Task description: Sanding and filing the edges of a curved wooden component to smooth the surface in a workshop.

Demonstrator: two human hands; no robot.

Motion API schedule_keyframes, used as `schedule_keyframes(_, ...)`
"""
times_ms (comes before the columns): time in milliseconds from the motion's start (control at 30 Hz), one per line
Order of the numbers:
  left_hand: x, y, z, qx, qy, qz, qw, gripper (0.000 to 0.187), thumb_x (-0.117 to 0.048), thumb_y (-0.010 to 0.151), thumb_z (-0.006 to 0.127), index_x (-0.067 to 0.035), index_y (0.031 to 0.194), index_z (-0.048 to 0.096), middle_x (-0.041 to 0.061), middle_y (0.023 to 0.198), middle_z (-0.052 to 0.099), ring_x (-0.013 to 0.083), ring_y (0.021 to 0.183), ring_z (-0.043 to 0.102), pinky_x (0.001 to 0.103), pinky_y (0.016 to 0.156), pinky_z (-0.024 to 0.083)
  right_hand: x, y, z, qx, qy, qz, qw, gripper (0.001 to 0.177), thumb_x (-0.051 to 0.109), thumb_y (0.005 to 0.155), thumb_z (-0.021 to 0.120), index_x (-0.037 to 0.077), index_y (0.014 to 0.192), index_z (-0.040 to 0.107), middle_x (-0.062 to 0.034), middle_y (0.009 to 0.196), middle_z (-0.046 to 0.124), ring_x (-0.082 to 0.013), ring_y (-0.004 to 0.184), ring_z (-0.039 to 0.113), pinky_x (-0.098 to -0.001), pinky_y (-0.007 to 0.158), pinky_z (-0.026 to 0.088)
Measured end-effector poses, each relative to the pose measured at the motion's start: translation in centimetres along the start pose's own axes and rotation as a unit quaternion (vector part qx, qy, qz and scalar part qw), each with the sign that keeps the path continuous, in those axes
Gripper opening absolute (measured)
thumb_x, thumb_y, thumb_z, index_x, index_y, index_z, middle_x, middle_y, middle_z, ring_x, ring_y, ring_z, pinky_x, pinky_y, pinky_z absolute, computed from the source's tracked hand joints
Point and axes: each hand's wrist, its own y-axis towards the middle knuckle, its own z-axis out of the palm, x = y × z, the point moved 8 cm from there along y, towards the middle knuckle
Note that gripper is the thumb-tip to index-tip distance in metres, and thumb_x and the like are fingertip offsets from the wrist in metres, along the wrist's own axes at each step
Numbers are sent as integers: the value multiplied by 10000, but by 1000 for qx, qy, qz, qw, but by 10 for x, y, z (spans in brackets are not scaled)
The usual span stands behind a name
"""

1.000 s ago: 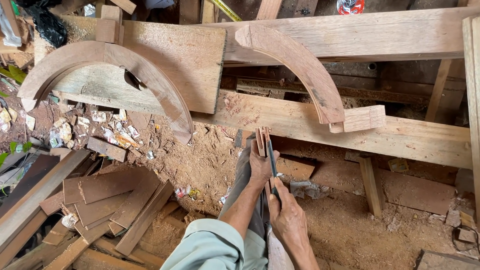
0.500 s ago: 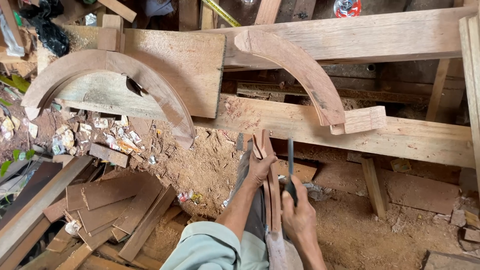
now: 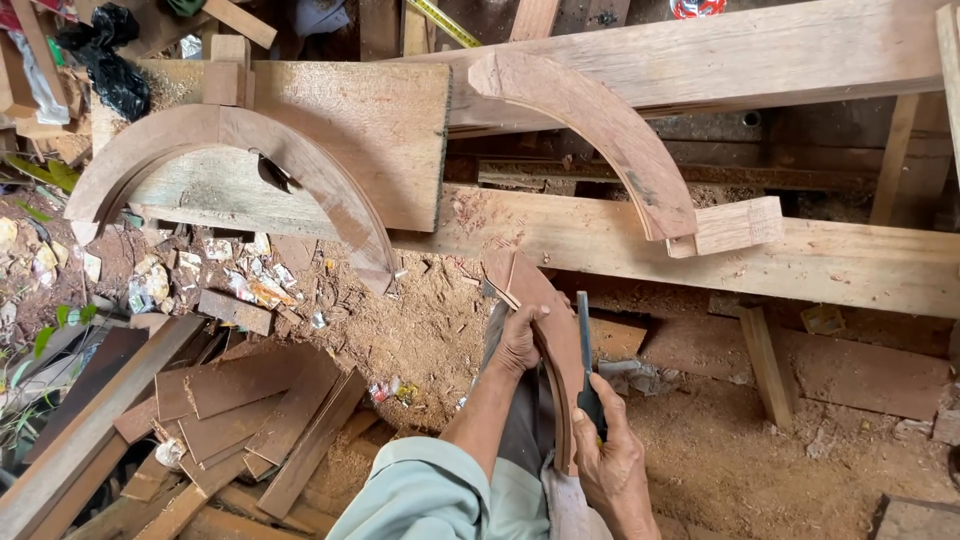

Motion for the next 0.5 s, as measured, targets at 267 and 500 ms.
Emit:
schedule_keyframes(267, -54, -27, 39, -62, 189, 139, 970, 89, -90, 782, 687, -174, 772, 658, -26, 718, 672, 112, 720, 604, 365, 771, 575, 7, -1, 13, 41, -10, -63, 997, 565, 337, 1003, 482, 213, 1549, 406, -121, 1524, 561, -314, 1236, 690, -421, 1008, 600)
schedule_keyframes(500, -68, -36, 34, -181, 386, 257, 868, 700, -155, 744, 786, -105, 1387, 515, 117, 1226, 697, 255, 1089, 669, 413, 957, 545, 21, 7, 23, 21, -5, -157, 987, 526, 282, 999, 530, 141, 1504, 489, -131, 1510, 587, -314, 1394, 569, -430, 1093, 500)
